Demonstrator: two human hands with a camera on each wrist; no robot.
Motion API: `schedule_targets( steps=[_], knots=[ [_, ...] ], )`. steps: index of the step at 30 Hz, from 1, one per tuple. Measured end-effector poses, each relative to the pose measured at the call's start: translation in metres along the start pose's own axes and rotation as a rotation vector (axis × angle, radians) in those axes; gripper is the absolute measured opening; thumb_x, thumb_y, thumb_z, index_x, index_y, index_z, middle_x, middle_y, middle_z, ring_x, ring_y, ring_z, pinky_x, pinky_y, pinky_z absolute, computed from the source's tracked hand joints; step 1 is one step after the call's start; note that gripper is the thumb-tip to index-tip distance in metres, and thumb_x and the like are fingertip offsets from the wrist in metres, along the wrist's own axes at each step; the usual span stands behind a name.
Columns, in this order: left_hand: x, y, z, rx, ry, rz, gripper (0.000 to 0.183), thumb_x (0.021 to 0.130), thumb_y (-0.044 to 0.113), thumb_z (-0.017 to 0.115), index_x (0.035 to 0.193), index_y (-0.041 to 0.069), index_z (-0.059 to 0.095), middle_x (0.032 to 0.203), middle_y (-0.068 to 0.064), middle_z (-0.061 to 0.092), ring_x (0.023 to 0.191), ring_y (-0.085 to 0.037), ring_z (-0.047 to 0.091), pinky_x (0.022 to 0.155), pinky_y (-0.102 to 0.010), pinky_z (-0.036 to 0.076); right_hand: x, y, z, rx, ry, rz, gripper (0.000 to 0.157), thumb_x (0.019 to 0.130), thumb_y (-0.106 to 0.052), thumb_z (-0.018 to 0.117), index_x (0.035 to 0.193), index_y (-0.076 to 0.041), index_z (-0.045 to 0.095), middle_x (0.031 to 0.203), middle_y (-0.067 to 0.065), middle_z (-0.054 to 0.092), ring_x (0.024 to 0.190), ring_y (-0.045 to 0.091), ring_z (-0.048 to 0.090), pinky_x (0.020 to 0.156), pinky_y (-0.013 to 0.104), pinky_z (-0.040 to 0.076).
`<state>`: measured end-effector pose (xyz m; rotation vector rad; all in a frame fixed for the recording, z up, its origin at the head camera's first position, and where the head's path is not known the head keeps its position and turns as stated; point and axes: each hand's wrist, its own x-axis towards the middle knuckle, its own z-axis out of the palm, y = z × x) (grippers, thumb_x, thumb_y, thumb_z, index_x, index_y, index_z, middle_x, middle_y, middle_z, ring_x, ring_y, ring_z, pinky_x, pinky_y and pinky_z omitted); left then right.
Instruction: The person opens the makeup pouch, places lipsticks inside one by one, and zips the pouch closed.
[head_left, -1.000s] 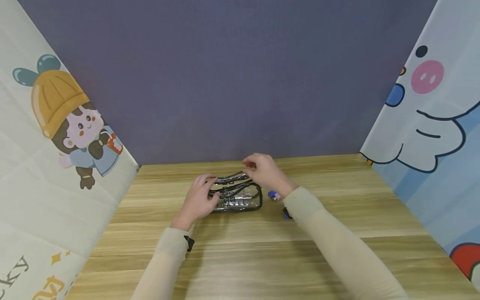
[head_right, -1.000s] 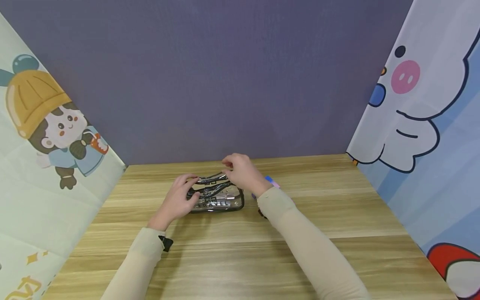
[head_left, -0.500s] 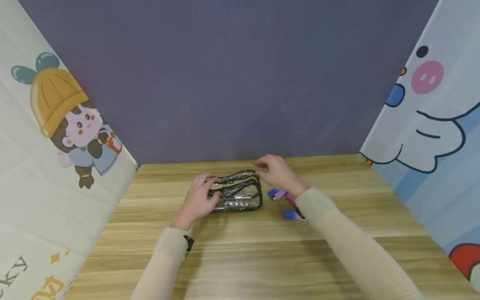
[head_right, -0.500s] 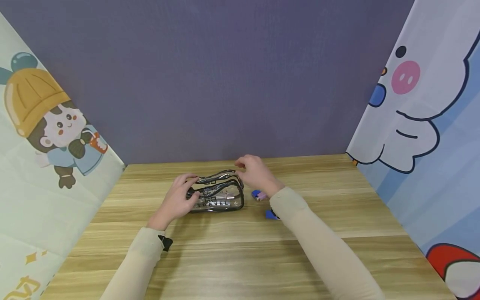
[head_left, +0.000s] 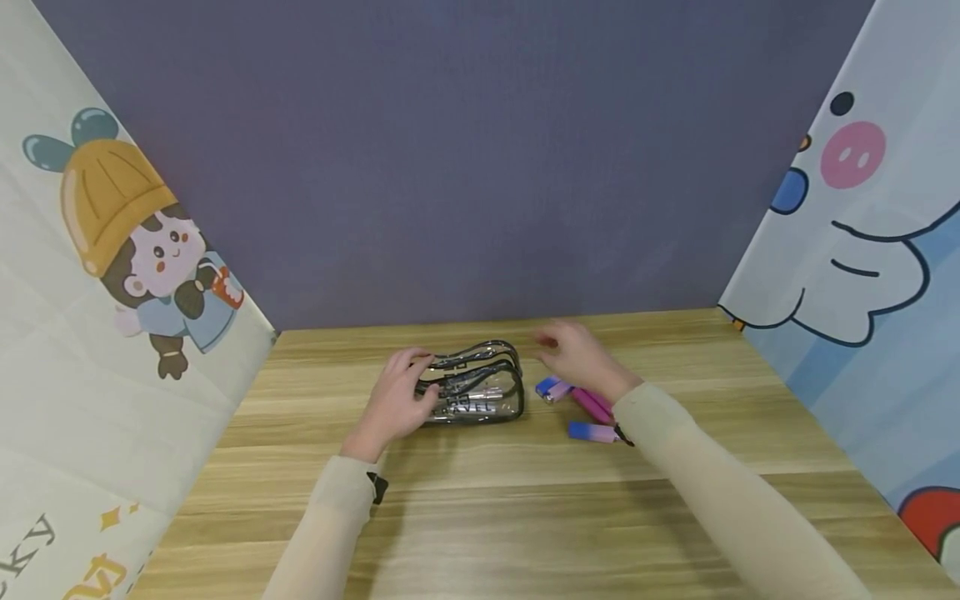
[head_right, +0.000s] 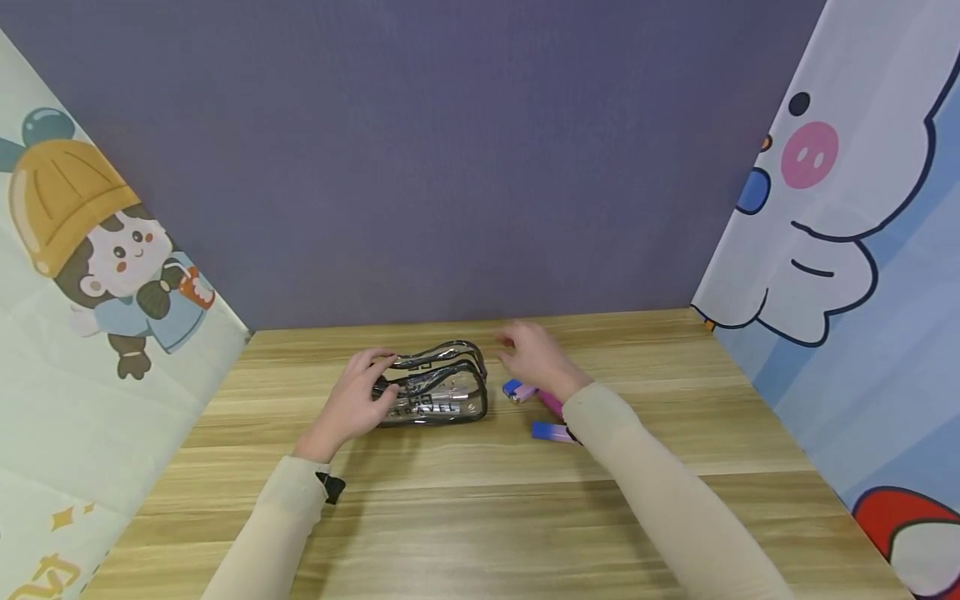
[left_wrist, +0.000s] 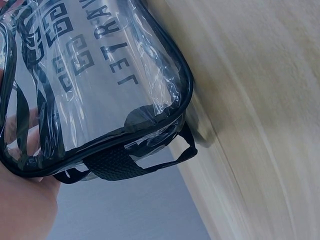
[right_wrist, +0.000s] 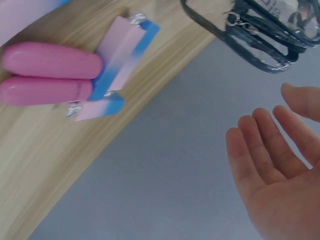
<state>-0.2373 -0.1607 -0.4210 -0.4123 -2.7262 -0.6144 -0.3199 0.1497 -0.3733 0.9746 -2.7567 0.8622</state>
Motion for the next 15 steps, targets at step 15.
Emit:
schedule_targets(
  steps=[15],
  knots=[
    [0.000, -0.003, 0.001, 0.001, 0.000, -0.001, 0.055, 0.095, 0.027, 0.056, 0.141, -0.003, 0.055, 0.147, -0.016, 0.049, 0.139, -0.036, 0.039, 0.117, -0.054, 0.032, -0.021, 0.030, 0.006, -0.053, -0.080, 0.106, 0.035, 0.093, -0.009, 0.069, 0.125, 0.005, 0.067, 0.121, 0.022, 0.068, 0.112, 0.038, 0.065, 0.098, 0.053, 0.052]
  ],
)
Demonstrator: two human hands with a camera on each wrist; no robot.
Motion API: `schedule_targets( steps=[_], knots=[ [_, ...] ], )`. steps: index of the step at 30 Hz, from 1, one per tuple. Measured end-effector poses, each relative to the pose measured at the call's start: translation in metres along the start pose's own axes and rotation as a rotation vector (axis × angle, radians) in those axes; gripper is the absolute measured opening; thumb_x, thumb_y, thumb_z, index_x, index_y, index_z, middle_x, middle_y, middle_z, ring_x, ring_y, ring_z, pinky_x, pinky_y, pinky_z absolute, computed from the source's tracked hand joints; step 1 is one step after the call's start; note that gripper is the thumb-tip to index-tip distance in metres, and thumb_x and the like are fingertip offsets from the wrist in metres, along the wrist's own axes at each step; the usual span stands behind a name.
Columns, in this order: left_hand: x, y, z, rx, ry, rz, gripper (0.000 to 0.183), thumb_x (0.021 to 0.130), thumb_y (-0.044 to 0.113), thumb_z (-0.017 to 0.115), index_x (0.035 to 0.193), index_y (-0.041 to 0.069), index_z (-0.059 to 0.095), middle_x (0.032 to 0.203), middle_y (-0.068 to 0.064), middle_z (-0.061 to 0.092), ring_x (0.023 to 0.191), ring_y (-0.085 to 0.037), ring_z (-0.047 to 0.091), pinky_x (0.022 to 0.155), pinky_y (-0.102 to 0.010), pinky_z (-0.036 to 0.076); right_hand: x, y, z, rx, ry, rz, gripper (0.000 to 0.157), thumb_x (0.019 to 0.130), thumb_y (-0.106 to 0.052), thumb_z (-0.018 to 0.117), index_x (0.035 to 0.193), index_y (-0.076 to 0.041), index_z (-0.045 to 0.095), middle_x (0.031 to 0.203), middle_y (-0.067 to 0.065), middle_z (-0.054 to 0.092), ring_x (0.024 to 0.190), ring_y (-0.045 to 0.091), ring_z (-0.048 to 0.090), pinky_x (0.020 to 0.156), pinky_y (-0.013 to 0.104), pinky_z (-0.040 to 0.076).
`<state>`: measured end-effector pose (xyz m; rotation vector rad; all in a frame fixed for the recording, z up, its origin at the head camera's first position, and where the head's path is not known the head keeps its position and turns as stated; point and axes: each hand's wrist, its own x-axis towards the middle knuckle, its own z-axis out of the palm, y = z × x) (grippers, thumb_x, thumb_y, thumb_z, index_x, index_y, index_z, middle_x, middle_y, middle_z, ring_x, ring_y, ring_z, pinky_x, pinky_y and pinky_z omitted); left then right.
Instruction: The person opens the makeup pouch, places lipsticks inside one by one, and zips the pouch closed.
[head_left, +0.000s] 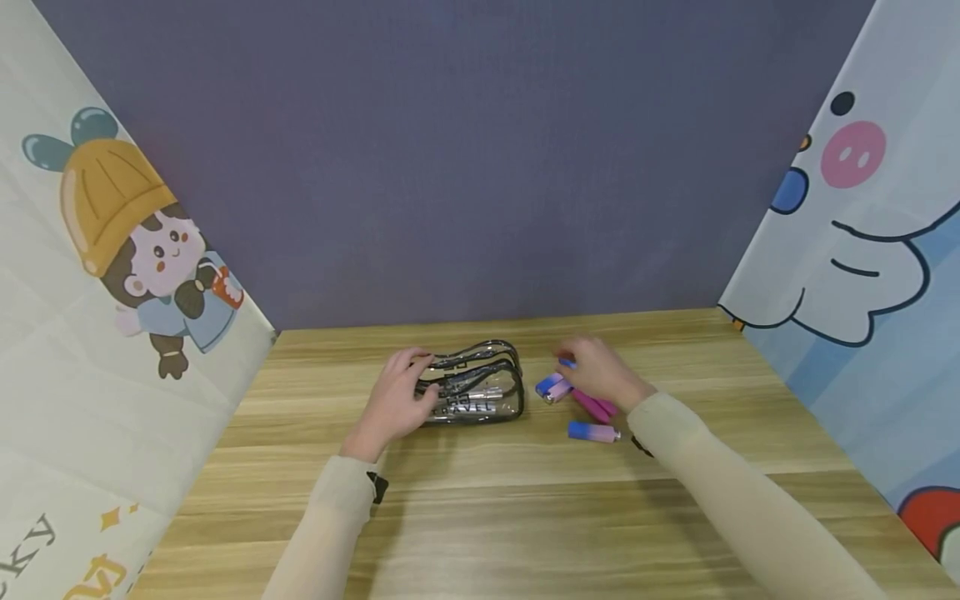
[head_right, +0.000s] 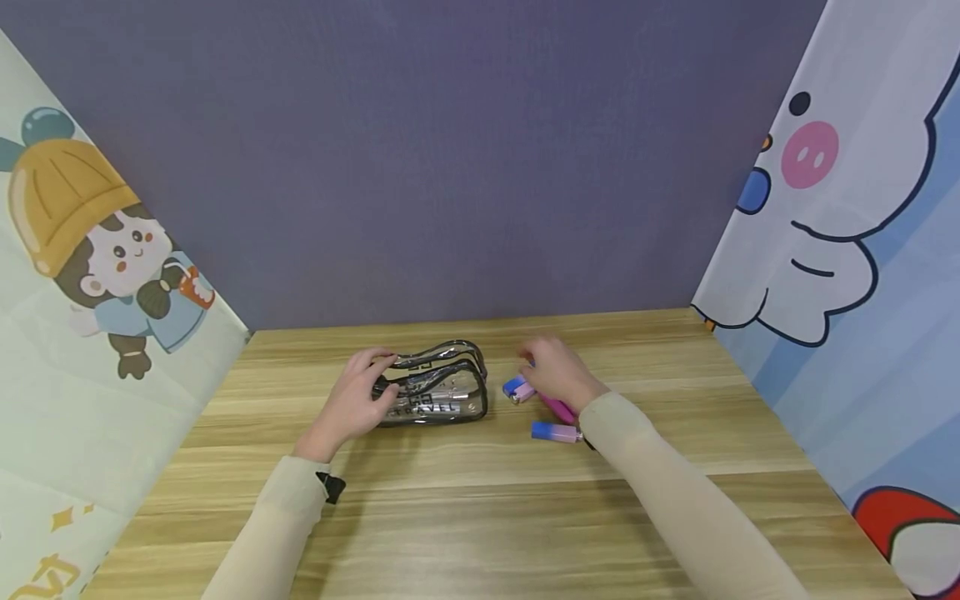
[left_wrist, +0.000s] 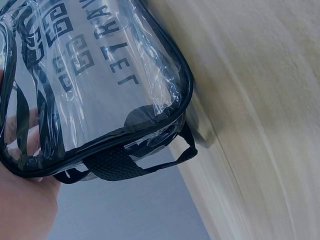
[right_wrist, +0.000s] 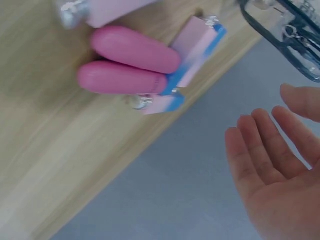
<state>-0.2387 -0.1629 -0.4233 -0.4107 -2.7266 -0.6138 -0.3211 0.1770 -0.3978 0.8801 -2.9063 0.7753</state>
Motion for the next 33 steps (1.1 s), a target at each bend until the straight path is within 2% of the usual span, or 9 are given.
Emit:
schedule_targets(
  steps=[13, 22, 26, 33],
  knots=[
    [0.000, 0.002, -0.003, 0.005, 0.002, 0.002, 0.055, 0.094, 0.026, 0.057, 0.141, -0.003, 0.055, 0.147, -0.016, 0.048, 0.140, -0.036, 0.039, 0.117, -0.054, 0.031, -0.005, 0.033, 0.011, -0.005, -0.064, 0.121, 0.035, 0.094, -0.010, 0.066, 0.125, 0.007, 0.066, 0.119, 0.025, 0.068, 0.112, 0.041, 0.064, 0.097, 0.056, 0.052],
    [0.001, 0.002, -0.002, 0.011, -0.006, 0.000, 0.055, 0.094, 0.026, 0.057, 0.141, -0.003, 0.056, 0.147, -0.015, 0.048, 0.140, -0.035, 0.039, 0.118, -0.053, 0.030, -0.009, 0.046, 0.016, -0.064, -0.077, 0.123, 0.032, 0.090, -0.009, 0.068, 0.118, 0.008, 0.069, 0.110, 0.022, 0.070, 0.104, 0.038, 0.066, 0.092, 0.055, 0.054],
    [0.000, 0.003, -0.002, 0.006, -0.010, -0.004, 0.055, 0.094, 0.026, 0.057, 0.141, -0.003, 0.055, 0.147, -0.015, 0.048, 0.140, -0.035, 0.038, 0.118, -0.053, 0.030, -0.011, 0.048, 0.018, -0.081, -0.092, 0.135, 0.030, 0.091, -0.011, 0.068, 0.116, 0.006, 0.070, 0.104, 0.019, 0.070, 0.096, 0.032, 0.066, 0.087, 0.052, 0.055],
    [0.000, 0.003, -0.002, 0.010, -0.006, 0.000, 0.055, 0.094, 0.026, 0.056, 0.140, -0.003, 0.056, 0.147, -0.016, 0.048, 0.140, -0.036, 0.039, 0.118, -0.054, 0.031, -0.014, 0.051, 0.020, -0.089, -0.110, 0.149, 0.018, 0.090, -0.005, 0.066, 0.104, 0.003, 0.072, 0.086, 0.008, 0.066, 0.077, 0.022, 0.061, 0.070, 0.040, 0.055]
  ],
)
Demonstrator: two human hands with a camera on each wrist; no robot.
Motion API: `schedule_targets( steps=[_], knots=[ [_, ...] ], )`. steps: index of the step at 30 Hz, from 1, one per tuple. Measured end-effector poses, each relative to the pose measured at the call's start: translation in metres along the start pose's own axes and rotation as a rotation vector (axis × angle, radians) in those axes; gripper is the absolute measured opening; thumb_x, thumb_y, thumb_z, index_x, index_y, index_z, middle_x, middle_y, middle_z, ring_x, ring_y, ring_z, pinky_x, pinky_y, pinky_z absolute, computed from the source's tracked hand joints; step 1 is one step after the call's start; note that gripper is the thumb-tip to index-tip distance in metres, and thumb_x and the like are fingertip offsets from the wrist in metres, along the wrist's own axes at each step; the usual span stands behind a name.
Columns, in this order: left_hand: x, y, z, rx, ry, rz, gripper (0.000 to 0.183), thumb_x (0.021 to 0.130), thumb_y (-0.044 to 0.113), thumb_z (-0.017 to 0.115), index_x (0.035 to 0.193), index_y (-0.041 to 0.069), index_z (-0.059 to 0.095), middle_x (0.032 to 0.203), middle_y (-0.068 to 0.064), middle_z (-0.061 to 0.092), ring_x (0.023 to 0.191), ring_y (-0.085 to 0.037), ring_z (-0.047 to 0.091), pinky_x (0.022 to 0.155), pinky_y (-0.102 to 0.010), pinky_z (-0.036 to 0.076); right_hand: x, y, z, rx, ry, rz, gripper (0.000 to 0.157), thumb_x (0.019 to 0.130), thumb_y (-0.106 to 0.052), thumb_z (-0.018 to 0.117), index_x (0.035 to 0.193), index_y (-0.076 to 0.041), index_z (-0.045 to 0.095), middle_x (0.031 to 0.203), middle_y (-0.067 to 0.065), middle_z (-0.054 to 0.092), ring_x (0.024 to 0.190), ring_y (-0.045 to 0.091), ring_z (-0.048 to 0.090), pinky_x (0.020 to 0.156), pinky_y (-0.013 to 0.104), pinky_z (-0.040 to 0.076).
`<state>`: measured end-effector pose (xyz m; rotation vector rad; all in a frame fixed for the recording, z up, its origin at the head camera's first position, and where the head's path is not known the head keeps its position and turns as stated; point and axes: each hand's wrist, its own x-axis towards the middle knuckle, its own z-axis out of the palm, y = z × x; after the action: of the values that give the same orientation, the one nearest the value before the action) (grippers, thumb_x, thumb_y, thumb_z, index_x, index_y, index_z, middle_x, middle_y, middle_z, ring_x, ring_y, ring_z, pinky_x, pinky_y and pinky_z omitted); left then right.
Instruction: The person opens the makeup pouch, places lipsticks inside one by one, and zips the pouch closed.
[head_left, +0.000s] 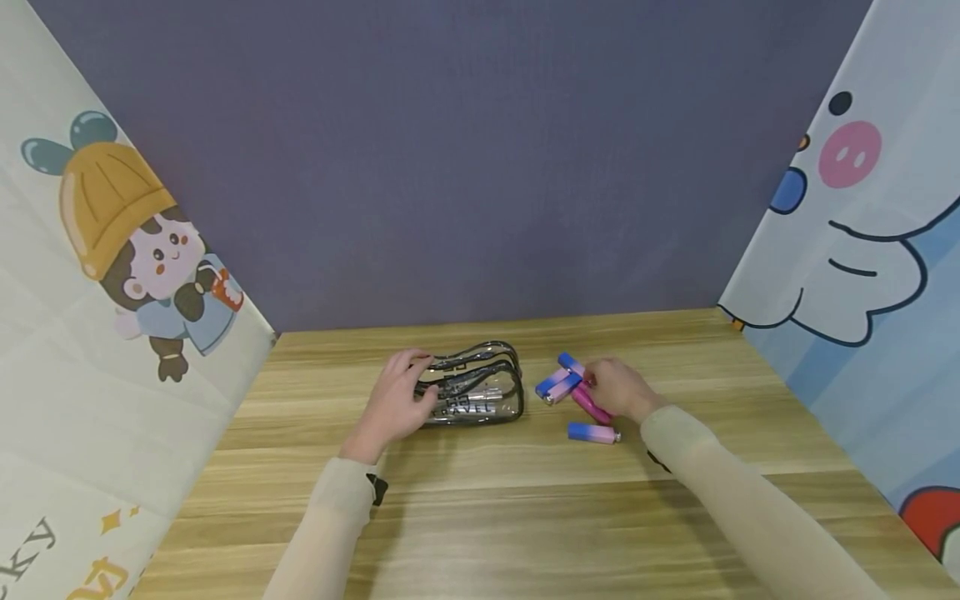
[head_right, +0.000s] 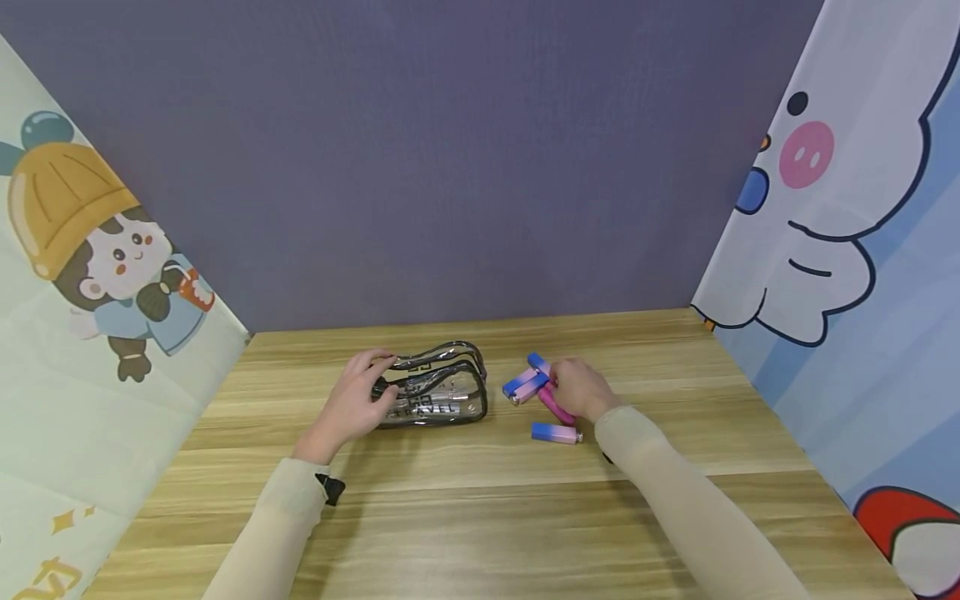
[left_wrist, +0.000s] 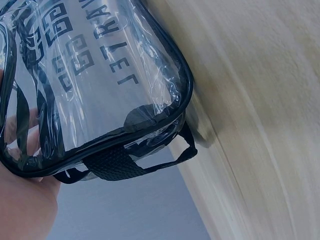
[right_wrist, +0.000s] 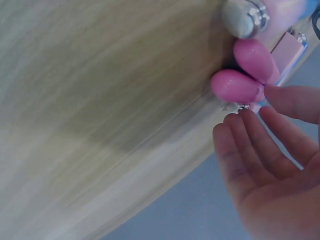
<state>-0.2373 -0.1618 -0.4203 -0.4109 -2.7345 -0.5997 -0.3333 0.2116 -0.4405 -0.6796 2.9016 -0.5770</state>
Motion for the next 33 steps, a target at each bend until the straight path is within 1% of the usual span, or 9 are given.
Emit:
schedule_targets(
  steps=[4, 10, 16, 25, 33],
  knots=[
    [-0.0001, -0.0002, 0.0003, -0.001, -0.003, -0.004, 0.055, 0.095, 0.026, 0.056, 0.141, -0.003, 0.055, 0.147, -0.016, 0.048, 0.140, -0.036, 0.038, 0.118, -0.054, 0.031, -0.0005, 0.0026, 0.0028, 0.008, -0.032, 0.033, 0.014, 0.087, -0.002, 0.064, 0.099, 0.000, 0.071, 0.084, 0.007, 0.065, 0.075, 0.021, 0.059, 0.066, 0.037, 0.053],
    [0.0001, -0.0004, 0.0008, 0.004, -0.008, -0.008, 0.055, 0.095, 0.027, 0.056, 0.141, -0.003, 0.055, 0.148, -0.015, 0.047, 0.141, -0.035, 0.038, 0.118, -0.054, 0.031, -0.0010, 0.0052, 0.0064, 0.008, -0.054, 0.071, 0.018, 0.084, -0.001, 0.065, 0.101, 0.001, 0.071, 0.087, 0.007, 0.066, 0.078, 0.022, 0.060, 0.070, 0.038, 0.054],
    [0.0000, -0.0001, 0.0008, -0.001, -0.006, -0.004, 0.056, 0.095, 0.027, 0.056, 0.141, -0.003, 0.055, 0.148, -0.016, 0.047, 0.141, -0.036, 0.038, 0.118, -0.054, 0.031, -0.0025, 0.0048, 0.0064, 0.004, -0.066, 0.074, 0.022, 0.083, -0.001, 0.066, 0.103, 0.004, 0.070, 0.090, 0.011, 0.067, 0.079, 0.024, 0.061, 0.072, 0.041, 0.054],
    [-0.0006, 0.0004, 0.0004, -0.006, -0.007, -0.006, 0.055, 0.095, 0.027, 0.056, 0.141, -0.003, 0.055, 0.148, -0.016, 0.047, 0.141, -0.036, 0.038, 0.118, -0.054, 0.031, -0.0028, 0.0043, 0.0068, 0.006, -0.081, 0.097, 0.024, 0.084, -0.001, 0.067, 0.108, 0.004, 0.071, 0.091, 0.010, 0.067, 0.078, 0.022, 0.060, 0.070, 0.038, 0.054],
    [-0.0007, 0.0000, 0.0001, -0.004, -0.013, -0.008, 0.055, 0.096, 0.027, 0.055, 0.142, -0.003, 0.055, 0.148, -0.016, 0.047, 0.141, -0.036, 0.038, 0.117, -0.055, 0.031, -0.0010, 0.0053, 0.0022, 0.024, -0.064, 0.107, 0.023, 0.086, -0.003, 0.067, 0.108, 0.003, 0.070, 0.090, 0.009, 0.066, 0.078, 0.023, 0.061, 0.069, 0.039, 0.054]
  ],
)
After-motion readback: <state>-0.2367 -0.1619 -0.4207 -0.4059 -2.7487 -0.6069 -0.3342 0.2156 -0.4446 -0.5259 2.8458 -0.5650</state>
